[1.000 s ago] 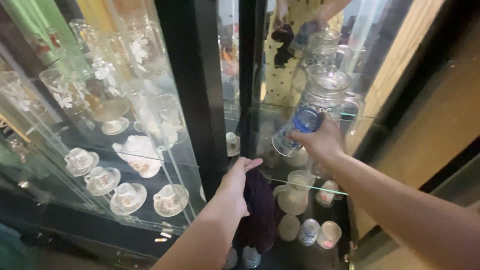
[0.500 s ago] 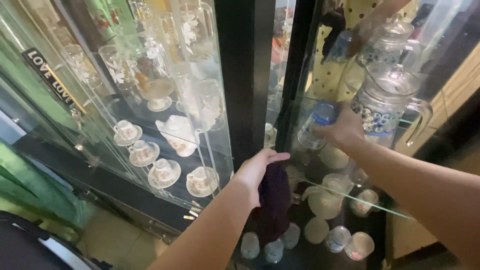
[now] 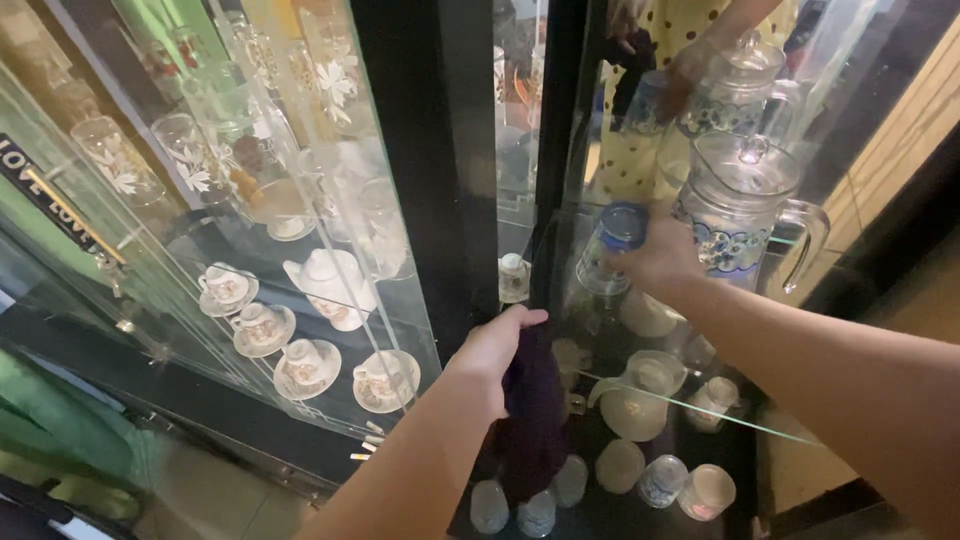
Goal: Cleaning a glass pitcher and multiple glasses using a cloth inside a display cabinet.
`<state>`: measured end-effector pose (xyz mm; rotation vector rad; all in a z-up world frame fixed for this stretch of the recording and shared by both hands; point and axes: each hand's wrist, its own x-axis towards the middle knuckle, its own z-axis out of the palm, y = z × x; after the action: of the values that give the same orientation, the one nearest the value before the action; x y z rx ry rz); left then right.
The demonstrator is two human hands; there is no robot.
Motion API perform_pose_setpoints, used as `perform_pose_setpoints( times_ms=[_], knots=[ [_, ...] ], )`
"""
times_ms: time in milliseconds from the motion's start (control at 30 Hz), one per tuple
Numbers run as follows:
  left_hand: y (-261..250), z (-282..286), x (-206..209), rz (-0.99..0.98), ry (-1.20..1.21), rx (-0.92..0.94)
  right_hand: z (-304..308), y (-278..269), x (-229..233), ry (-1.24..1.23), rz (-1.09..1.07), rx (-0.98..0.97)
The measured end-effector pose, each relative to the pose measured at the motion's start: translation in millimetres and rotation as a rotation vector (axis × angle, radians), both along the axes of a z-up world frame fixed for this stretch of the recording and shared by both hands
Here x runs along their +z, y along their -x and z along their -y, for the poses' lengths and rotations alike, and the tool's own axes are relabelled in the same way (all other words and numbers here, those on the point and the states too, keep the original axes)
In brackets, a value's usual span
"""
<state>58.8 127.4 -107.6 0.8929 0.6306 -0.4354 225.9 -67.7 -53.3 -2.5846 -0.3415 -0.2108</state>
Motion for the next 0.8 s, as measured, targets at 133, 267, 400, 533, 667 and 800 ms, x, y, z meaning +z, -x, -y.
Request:
perform_pose_setpoints(
  times_ms=[133, 267, 400, 533, 667, 800],
  knots=[
    [9.9, 5.4, 32.0, -0.048, -0.047, 0.019, -4.7, -1.5, 6.9, -0.151, -0.151, 0.045],
    [24.2, 11.5, 71.0, -0.133, -0.311, -0.045, -12.5, -24.0, -2.7, -0.047, 0.089, 0.163],
    [27.9, 12.8, 82.7, -0.155, -0.313, -0.061, -15.9, -36.2, 0.4, 0.009, 0.060, 0.134],
    [26.8, 10.1, 76.1, -0.185, -0.303, -0.040, -16.5, -43.1, -2.5, -0.059, -0.062, 0.083],
    [28.1, 8.5, 71.5, -0.116, -0.332, -0.122, -17.0, -49.2, -15.0, -0.158, -0.056, 0.102],
    [26.3, 8.3, 68.7, -0.090, -0.312, -0.135, -19.6, -64.1, -28.3, -0.041, -0.005, 0.098]
  ],
)
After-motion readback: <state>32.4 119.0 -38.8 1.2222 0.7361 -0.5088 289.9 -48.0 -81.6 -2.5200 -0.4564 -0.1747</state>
